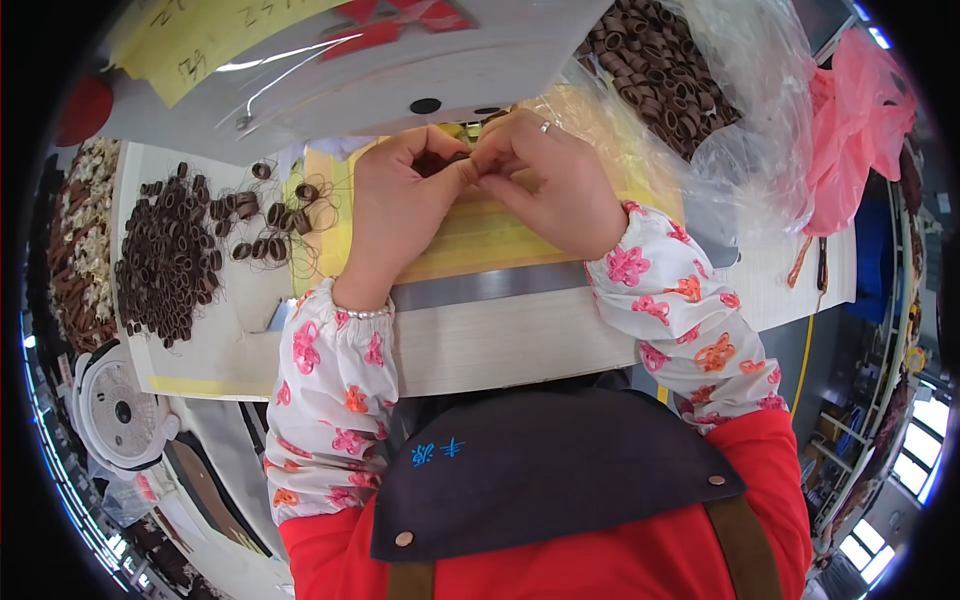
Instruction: Attaching small leather loops to metallic hardware using a specialized sewing or assembly machine.
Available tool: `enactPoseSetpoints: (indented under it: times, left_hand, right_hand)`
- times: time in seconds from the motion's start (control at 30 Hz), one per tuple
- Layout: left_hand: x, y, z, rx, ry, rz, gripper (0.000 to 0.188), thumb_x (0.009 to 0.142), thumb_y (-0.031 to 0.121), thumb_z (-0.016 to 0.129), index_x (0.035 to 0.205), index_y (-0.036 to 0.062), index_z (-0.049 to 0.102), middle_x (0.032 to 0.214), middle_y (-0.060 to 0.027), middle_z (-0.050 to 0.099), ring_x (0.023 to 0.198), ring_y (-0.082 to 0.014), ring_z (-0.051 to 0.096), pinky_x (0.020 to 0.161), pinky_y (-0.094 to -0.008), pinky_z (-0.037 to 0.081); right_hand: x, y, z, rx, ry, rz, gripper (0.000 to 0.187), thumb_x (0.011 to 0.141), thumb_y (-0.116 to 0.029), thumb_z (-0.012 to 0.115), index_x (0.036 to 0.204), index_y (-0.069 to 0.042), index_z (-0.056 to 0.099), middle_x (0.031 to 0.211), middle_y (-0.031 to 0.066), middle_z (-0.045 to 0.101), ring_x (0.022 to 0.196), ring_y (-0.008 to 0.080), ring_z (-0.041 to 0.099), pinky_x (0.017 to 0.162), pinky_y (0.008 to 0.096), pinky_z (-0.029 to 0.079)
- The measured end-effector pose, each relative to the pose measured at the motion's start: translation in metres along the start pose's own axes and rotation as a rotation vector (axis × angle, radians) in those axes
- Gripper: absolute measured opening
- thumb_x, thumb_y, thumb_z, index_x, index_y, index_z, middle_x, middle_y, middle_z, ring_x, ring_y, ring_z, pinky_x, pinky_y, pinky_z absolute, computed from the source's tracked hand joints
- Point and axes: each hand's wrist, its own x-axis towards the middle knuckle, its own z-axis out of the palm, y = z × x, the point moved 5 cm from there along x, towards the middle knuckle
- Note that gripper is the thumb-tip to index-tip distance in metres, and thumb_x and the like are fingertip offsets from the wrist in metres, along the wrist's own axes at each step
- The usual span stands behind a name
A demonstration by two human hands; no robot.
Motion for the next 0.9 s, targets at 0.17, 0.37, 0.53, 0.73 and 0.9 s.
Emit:
enactPoseSetpoints:
  times: [0.17, 0.37, 0.53, 0.73, 0.9]
  left_hand:
    - [0.002, -0.001, -0.001, -0.029, -0.001, -0.025, 0.012, 0.073, 0.012, 0.067, 0.078, 0.0019, 0.062, 0.066, 0.0000, 0.059, 0.059, -0.0047, 0.050, 0.055, -0.0192, 0.041]
    - [0.000, 0.002, 0.001, 0.088, 0.001, 0.073, 0.018, 0.076, 0.015, 0.064, 0.085, 0.0003, 0.061, 0.067, -0.0045, 0.060, 0.060, -0.0100, 0.054, 0.057, -0.0228, 0.043]
    - [0.001, 0.002, 0.000, 0.217, 0.005, 0.152, 0.019, 0.076, 0.013, 0.063, 0.089, 0.0001, 0.061, 0.066, -0.0082, 0.060, 0.058, -0.0127, 0.056, 0.057, -0.0246, 0.044]
    - [0.009, -0.001, -0.002, 0.350, 0.131, 0.182, 0.022, 0.074, 0.022, 0.065, 0.082, 0.0010, 0.065, 0.060, -0.0080, 0.061, 0.052, -0.0134, 0.057, 0.053, -0.0257, 0.044]
    - [0.019, -0.013, -0.003, 0.313, 0.149, 0.009, 0.026, 0.073, 0.023, 0.068, 0.085, 0.0009, 0.067, 0.069, -0.0055, 0.065, 0.060, -0.0081, 0.057, 0.057, -0.0216, 0.044]
  right_hand:
    - [0.004, -0.004, -0.002, -0.123, 0.025, -0.136, 0.022, 0.069, 0.001, 0.061, 0.087, -0.003, 0.049, 0.079, 0.0098, 0.056, 0.066, 0.0265, 0.059, 0.055, 0.0324, 0.048]
    - [0.004, 0.005, -0.002, -0.116, 0.099, -0.075, 0.021, 0.068, 0.000, 0.060, 0.086, -0.002, 0.051, 0.076, 0.0104, 0.057, 0.065, 0.0253, 0.060, 0.054, 0.0315, 0.048]
    - [0.010, 0.011, -0.004, -0.096, 0.074, 0.127, 0.015, 0.066, -0.001, 0.060, 0.080, 0.001, 0.054, 0.072, 0.0132, 0.058, 0.065, 0.0269, 0.059, 0.056, 0.0323, 0.048]
    - [0.013, 0.018, -0.004, -0.258, 0.137, 0.083, 0.011, 0.070, -0.003, 0.063, 0.080, 0.001, 0.062, 0.071, 0.0098, 0.061, 0.060, 0.0163, 0.057, 0.055, 0.0259, 0.046]
    - [0.014, 0.020, -0.009, -0.279, 0.197, 0.070, 0.010, 0.071, -0.005, 0.063, 0.078, 0.001, 0.063, 0.070, 0.0123, 0.061, 0.059, 0.0206, 0.058, 0.055, 0.0282, 0.045]
